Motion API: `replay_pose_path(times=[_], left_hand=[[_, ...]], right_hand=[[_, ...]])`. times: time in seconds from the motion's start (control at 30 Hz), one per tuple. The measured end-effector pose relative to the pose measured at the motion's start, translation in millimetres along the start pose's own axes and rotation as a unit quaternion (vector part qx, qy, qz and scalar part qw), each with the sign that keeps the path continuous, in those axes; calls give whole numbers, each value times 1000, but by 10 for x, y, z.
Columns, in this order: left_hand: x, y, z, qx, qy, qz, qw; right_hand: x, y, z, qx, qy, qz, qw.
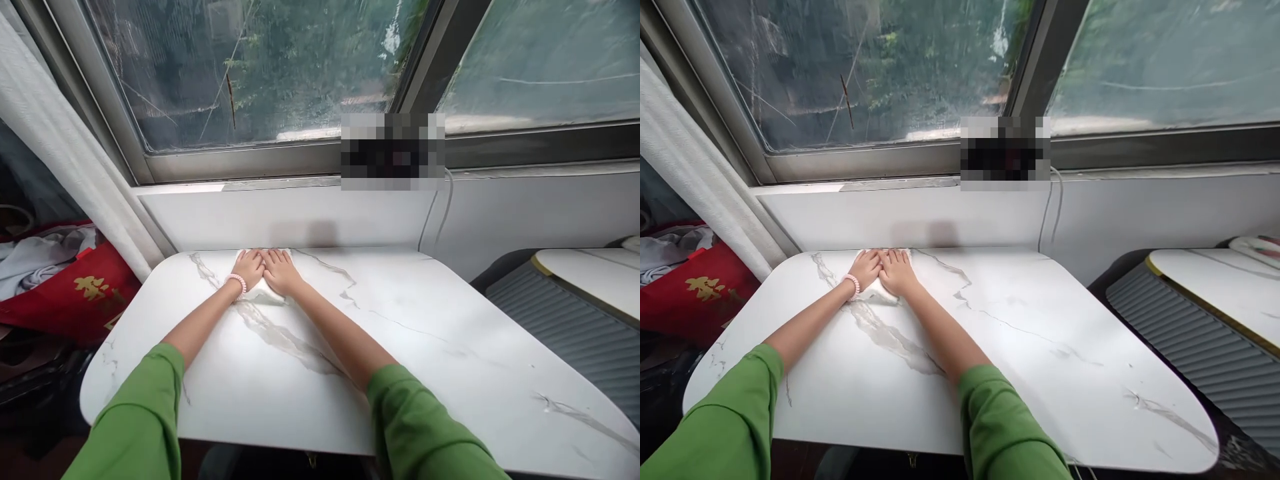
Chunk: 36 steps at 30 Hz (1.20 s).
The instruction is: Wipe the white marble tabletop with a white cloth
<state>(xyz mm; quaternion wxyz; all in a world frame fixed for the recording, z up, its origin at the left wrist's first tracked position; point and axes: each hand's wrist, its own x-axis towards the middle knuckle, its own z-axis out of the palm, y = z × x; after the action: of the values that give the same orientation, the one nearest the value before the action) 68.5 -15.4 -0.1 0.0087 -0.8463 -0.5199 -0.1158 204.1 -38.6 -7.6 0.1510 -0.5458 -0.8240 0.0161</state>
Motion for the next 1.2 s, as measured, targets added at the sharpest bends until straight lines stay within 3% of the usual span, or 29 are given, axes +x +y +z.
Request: replay_pose_path(times=[0.23, 0.5, 0.67, 1.03, 1.2], left_hand=[[372, -69, 94, 21, 10, -5, 1000], [167, 123, 72, 30, 9, -24, 999], [-201, 407, 28, 28, 6, -9, 1000], [-1455, 1368, -56, 28, 29, 54, 998], [-1729, 1584, -94, 18, 26, 97, 995]], right_hand=[[249, 223, 36, 31, 47, -6, 998], [61, 223, -12, 26, 28, -23, 999], [-373, 171, -97, 7, 14, -33, 999], [-1881, -42, -352, 2, 32, -100, 995], [-2280, -110, -435, 13, 43, -92, 995]])
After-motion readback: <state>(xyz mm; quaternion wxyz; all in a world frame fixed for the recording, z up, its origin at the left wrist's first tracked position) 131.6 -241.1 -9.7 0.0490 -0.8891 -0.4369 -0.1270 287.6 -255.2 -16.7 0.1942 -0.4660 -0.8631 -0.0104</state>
